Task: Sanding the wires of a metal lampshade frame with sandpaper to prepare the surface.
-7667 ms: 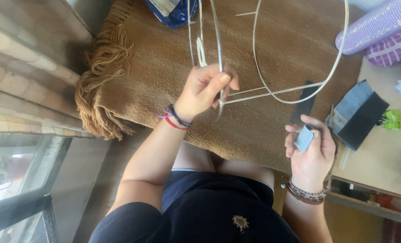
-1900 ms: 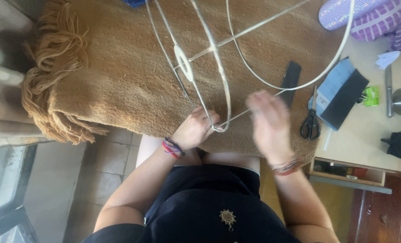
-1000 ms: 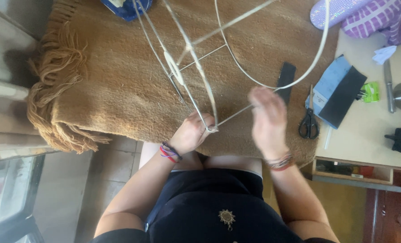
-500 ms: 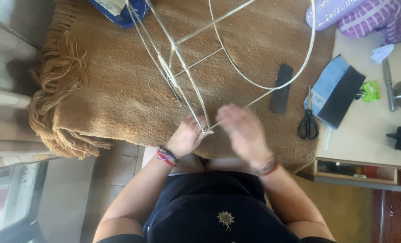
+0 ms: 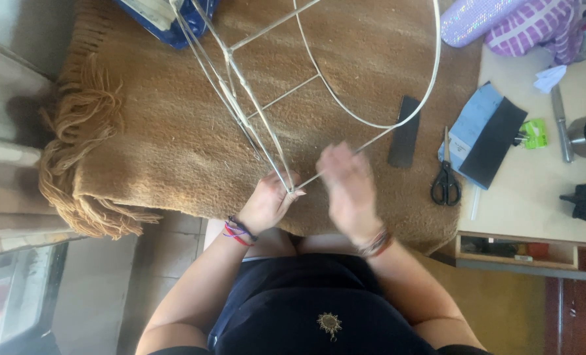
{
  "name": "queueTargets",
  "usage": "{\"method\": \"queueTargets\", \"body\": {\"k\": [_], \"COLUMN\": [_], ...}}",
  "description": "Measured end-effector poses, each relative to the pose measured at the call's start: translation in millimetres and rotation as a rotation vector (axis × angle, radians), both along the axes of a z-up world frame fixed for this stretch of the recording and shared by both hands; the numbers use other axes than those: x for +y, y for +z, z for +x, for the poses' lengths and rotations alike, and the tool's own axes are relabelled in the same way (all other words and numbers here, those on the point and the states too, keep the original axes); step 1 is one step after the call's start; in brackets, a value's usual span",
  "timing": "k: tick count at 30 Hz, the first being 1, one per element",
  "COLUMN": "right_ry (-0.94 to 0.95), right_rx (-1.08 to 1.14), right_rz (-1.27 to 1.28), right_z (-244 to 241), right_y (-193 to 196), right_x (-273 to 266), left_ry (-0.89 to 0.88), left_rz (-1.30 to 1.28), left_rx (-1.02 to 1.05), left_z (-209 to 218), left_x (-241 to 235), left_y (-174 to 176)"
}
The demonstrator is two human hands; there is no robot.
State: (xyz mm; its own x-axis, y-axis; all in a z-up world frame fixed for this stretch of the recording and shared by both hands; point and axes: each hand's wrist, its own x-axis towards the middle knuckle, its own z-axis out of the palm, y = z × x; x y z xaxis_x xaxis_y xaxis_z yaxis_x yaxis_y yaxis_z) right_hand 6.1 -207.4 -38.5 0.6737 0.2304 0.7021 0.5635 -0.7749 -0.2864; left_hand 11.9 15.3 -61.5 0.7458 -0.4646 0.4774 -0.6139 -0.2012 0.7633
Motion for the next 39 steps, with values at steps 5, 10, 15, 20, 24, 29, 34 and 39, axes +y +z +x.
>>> {"method": "queueTargets", "body": {"k": [5,10,15,20,24,29,34,39], "right_ry": [0.179,0.165,0.004,0.173,0.1,0.067,0.287,0.261], "right_rx": [-0.095,-0.074,0.034,0.045,0.092,0.274,0.698,0.747], "right_rz": [0.198,0.108,-0.217,0.013,0.06,0.561,1.603,1.77], "right_z": [44.7,-9.4,24.6,-27.6,5.7,-0.1,-14.7,-21.3], "right_y": [-42.7,-4.0,-20.6,7.5,-8.7,56.1,51.2,45.0], "right_x": [-43.7,24.6,-20.3,42.5,-21.3,-33.2,-26.3,-30.2], "left_ry": [-0.044,-0.056,-0.069,-0.075,-0.086,-0.039,-0.026,0.069], "left_rz": [-0.012,0.028,0.0,0.024,0.016,-0.064,-0.08,-0.133], "left_rx": [0.001,-0.007,0.032,-0.013,-0.019,0.055,0.069,0.067], "left_z": [1.7,3.7,4.1,3.2,1.9,1.0,4.6,-2.4], "left_x": [-0.5,2.9,5.3,5.8,7.3,6.3,8.7,0.6], "left_y": [1.6,-0.6,20.2,29.2,14.7,14.5,7.9,14.4]}}
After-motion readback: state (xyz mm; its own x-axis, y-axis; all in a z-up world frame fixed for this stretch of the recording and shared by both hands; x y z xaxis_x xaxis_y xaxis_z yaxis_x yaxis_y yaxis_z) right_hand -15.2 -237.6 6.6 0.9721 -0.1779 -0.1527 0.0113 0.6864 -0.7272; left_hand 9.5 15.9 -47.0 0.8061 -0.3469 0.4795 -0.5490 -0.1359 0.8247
